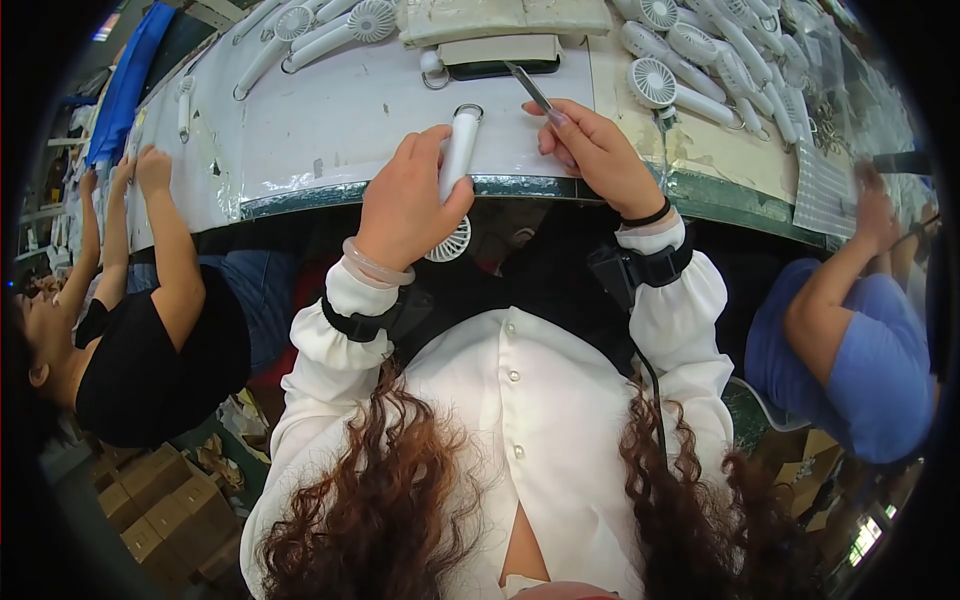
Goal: The person picks up a white handheld fan, uses a small blade to trim the plastic handle, and attaches a metal ring to the base. They then set the finished fan aside and repeat the process with another fan.
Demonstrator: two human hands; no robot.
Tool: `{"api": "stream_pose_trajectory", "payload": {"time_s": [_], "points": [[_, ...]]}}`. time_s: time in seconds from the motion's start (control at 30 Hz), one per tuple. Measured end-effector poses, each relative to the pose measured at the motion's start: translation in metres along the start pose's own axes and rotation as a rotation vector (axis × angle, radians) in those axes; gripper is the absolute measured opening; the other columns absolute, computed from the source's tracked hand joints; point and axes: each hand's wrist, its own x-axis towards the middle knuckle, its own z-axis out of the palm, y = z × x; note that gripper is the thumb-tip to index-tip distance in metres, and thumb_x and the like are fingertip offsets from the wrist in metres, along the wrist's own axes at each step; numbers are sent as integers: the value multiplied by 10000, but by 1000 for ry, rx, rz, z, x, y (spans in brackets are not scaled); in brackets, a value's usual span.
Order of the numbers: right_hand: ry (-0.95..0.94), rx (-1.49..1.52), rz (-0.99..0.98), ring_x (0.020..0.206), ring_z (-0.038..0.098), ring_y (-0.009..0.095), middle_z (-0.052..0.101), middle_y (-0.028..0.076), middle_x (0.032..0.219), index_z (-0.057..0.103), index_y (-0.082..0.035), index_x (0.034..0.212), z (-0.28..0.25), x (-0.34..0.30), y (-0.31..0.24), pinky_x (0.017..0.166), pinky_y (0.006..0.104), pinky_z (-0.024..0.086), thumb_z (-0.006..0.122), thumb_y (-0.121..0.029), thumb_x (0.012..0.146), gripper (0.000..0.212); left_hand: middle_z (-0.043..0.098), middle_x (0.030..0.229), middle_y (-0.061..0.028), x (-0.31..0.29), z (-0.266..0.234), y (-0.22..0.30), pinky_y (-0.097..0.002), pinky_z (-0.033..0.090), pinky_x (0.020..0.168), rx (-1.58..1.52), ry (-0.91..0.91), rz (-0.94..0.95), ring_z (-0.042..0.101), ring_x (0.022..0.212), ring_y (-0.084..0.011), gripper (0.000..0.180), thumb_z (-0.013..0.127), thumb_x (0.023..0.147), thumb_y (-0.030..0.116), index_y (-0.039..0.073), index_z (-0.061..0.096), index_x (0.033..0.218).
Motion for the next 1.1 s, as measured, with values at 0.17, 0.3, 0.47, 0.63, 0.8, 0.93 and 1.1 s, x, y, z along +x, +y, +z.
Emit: {"api": "stream_pose_trajectory", "payload": {"time_s": [0.17, 0.3, 0.47, 0.63, 0.8, 0.93, 1.1], "points": [[-9, 73, -44, 709, 403, 22, 545, -32, 918, 515, -22, 1398, -2, 0, 7, 571, 161, 326, 439, -137, 1060, 365, 582, 988, -97, -1, 0, -1, -337, 512, 681, 8, 3, 2, 593, 717, -221, 507, 684, 828, 185, 57, 540, 1297], [-18, 115, -55, 712, 408, 23, 573, -25, 958, 505, -16, 1410, -4, -1, 6, 574, 162, 331, 437, -130, 1060, 374, 585, 995, -99, -1, 0, -1, -334, 514, 680, -6, 5, 5, 595, 718, -219, 509, 684, 827, 183, 56, 540, 1298], [-16, 138, -21, 697, 406, 26, 595, -21, 973, 506, -11, 1410, -7, -1, 6, 574, 163, 331, 431, -119, 1059, 375, 589, 1001, -101, -1, 0, -2, -327, 515, 680, -13, 4, 3, 597, 717, -218, 510, 684, 827, 180, 54, 539, 1300], [-33, 135, -41, 702, 425, 24, 596, -25, 952, 515, -10, 1401, -6, -1, 5, 573, 165, 349, 433, -125, 1058, 371, 589, 998, -102, -1, 0, -3, -327, 516, 680, -4, 13, 19, 599, 716, -213, 514, 685, 828, 178, 52, 537, 1303], [-26, 35, -39, 715, 483, 29, 601, -26, 942, 552, -36, 1357, -1, -4, 2, 594, 179, 404, 440, -143, 1058, 337, 588, 989, -100, 1, -1, -1, -332, 515, 676, 9, -2, 13, 595, 709, -209, 518, 683, 830, 173, 51, 534, 1311], [85, -252, -104, 736, 577, 90, 626, 8, 940, 572, -66, 1329, 5, -6, -1, 621, 227, 466, 466, -108, 1031, 320, 584, 978, -96, 1, -2, 4, -328, 510, 661, 17, -4, 9, 587, 691, -209, 533, 680, 835, 159, 68, 528, 1337], [296, -853, -443, 794, 655, 211, 649, 49, 968, 591, -123, 1322, 15, -4, 2, 658, 315, 529, 543, -26, 942, 395, 569, 945, -88, 0, -4, 7, -320, 498, 634, 43, -1, 14, 572, 656, -204, 573, 678, 839, 137, 98, 513, 1386]]}}
